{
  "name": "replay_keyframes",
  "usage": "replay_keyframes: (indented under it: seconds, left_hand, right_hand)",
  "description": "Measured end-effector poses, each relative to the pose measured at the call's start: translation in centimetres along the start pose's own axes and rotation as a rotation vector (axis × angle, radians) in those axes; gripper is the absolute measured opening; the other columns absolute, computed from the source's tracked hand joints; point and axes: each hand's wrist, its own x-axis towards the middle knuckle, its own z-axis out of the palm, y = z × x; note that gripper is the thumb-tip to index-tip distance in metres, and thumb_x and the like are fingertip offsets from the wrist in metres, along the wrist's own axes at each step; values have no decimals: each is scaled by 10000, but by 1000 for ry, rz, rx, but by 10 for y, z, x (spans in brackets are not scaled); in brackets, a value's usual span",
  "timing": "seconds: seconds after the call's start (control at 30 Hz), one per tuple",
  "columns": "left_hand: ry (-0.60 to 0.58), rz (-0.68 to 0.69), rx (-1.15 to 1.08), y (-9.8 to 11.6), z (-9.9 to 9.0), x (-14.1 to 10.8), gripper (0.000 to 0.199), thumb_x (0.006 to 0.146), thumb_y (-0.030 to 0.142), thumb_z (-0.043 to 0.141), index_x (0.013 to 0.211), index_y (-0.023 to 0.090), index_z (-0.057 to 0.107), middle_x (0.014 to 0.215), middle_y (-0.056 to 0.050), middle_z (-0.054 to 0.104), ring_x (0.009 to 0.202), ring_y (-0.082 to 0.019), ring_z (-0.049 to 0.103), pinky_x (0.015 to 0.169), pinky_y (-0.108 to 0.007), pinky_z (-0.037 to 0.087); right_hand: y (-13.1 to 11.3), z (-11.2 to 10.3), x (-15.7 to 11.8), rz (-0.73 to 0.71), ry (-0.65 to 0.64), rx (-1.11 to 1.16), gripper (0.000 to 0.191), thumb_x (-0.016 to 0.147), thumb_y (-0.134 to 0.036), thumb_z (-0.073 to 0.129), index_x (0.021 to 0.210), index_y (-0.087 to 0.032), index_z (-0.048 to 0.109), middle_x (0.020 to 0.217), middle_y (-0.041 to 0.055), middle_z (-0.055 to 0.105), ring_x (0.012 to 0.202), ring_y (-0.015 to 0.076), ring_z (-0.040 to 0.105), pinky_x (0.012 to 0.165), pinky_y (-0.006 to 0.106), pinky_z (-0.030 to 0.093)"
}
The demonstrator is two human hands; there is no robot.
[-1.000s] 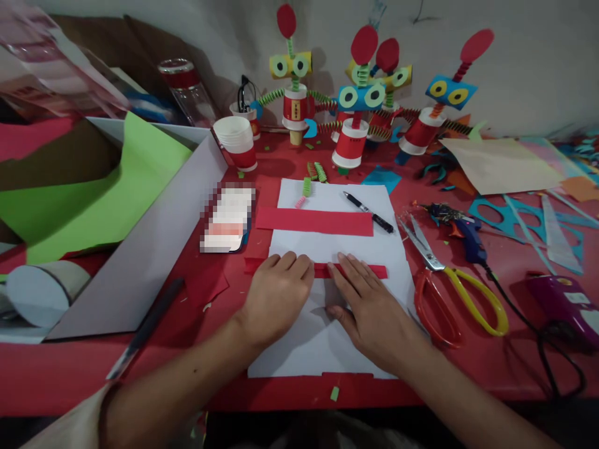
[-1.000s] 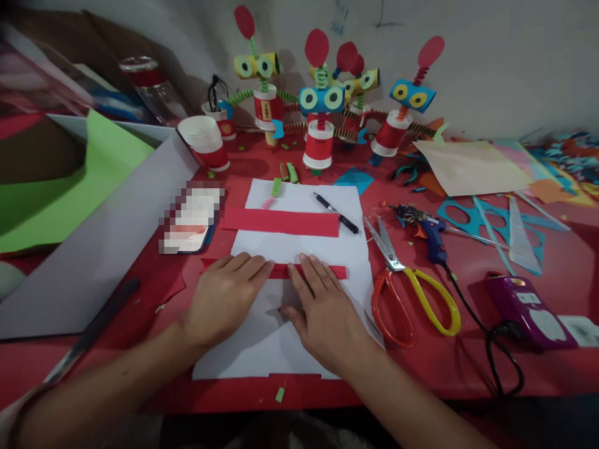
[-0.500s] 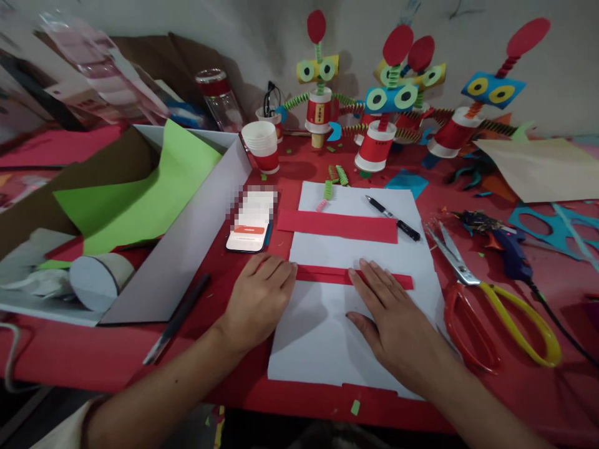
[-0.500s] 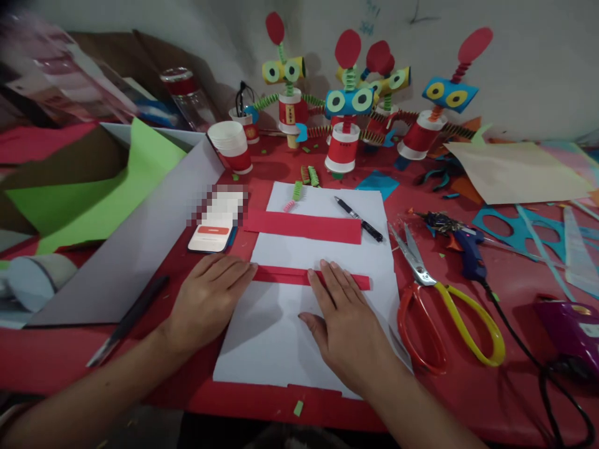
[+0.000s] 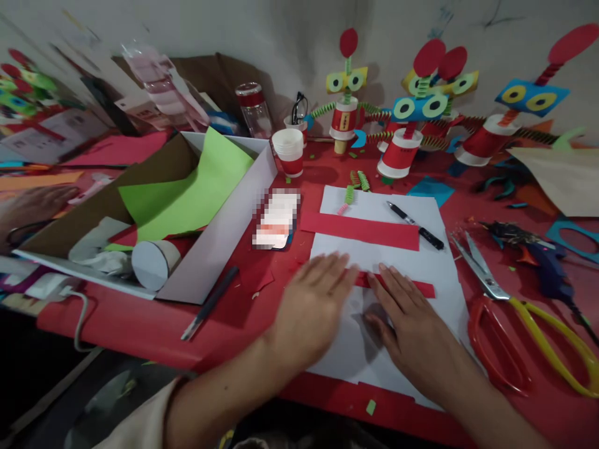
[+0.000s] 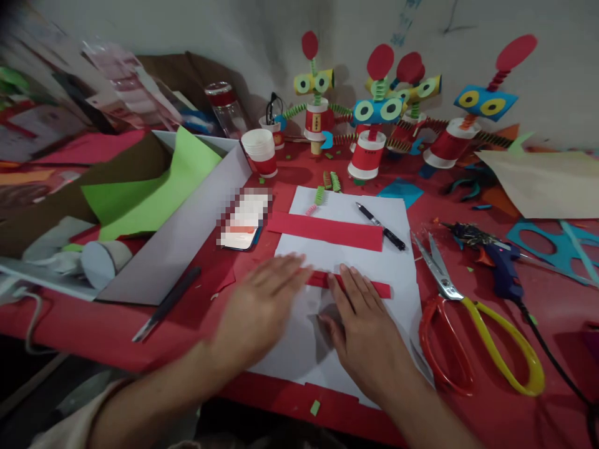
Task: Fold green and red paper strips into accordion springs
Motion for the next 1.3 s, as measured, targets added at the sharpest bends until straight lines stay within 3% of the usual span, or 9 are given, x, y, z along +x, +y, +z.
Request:
replay_keyframes:
  seconds: [0.1, 0.23, 0.47, 0.7, 0.9, 1.0, 1.13, 1.3]
  left_hand:
    - [-153, -50, -77, 22, 17, 2, 509, 949, 386, 388, 1358, 91, 456, 1435, -111, 479, 1357, -215, 389, 1127, -384, 316]
    - [-219, -109, -126, 20, 22, -6, 617, 930, 498, 368, 1395, 94, 403, 1477, -114, 414, 1396, -211, 318, 1142, -387, 316]
    - [-169, -252, -172, 7, 10, -20, 591, 929, 444, 417, 1404, 95, 377, 1458, -159, 433, 1391, -233, 328, 1107, -441, 374]
    - [-136, -317, -167, 10, 11, -24, 596, 924, 452, 425, 1396, 90, 392, 1453, -151, 442, 1378, -243, 353, 1097, -436, 385]
    - [-87, -404, -46, 14, 14, -26, 692, 904, 518, 418, 1395, 32, 381, 1435, -203, 444, 1348, -289, 395, 1071, -447, 400]
    - [-76, -379, -27, 12, 15, -27, 689, 905, 530, 410, 1386, 38, 397, 1419, -204, 465, 1334, -284, 419, 1057, -442, 411]
    - [-77, -364, 1, 9, 16, -29, 643, 909, 504, 419, 1379, 64, 417, 1405, -192, 491, 1316, -279, 443, 1035, -451, 427]
    - [-85, -351, -47, 5, 16, -30, 605, 911, 449, 449, 1389, 80, 407, 1409, -186, 489, 1332, -277, 421, 1031, -457, 430]
  right_hand:
    - [1, 2, 0, -12, 32, 8, 557, 937, -371, 449, 1415, -90, 397, 1498, 182, 364, 1401, 305, 306, 1105, 512, 364]
    - [2, 3, 0, -10, 35, 8, 564, 941, -398, 436, 1421, -105, 392, 1501, 178, 361, 1397, 309, 315, 1095, 510, 374]
    - [1, 2, 0, -7, 41, 9, 568, 945, -412, 423, 1427, -113, 386, 1497, 166, 373, 1391, 309, 328, 1099, 507, 370]
    - [1, 5, 0, -18, 76, -44, 583, 947, -420, 403, 1415, -72, 392, 1474, 195, 399, 1373, 318, 357, 1081, 500, 389]
    - [-5, 7, -3, 50, 150, -122, 646, 926, -444, 420, 1387, 8, 403, 1423, 274, 432, 1313, 380, 430, 1036, 531, 405]
    - [0, 1, -1, 83, 179, -158, 537, 941, -377, 394, 1311, -3, 504, 1352, 255, 524, 1235, 359, 523, 987, 501, 447]
    - [17, -15, 9, 218, 175, -132, 323, 945, -278, 399, 1062, -163, 677, 1083, 112, 719, 984, 274, 661, 848, 432, 506]
    - [34, -30, 22, 268, 4, -5, 142, 870, -223, 504, 864, -205, 645, 853, 65, 700, 840, 263, 621, 752, 404, 473]
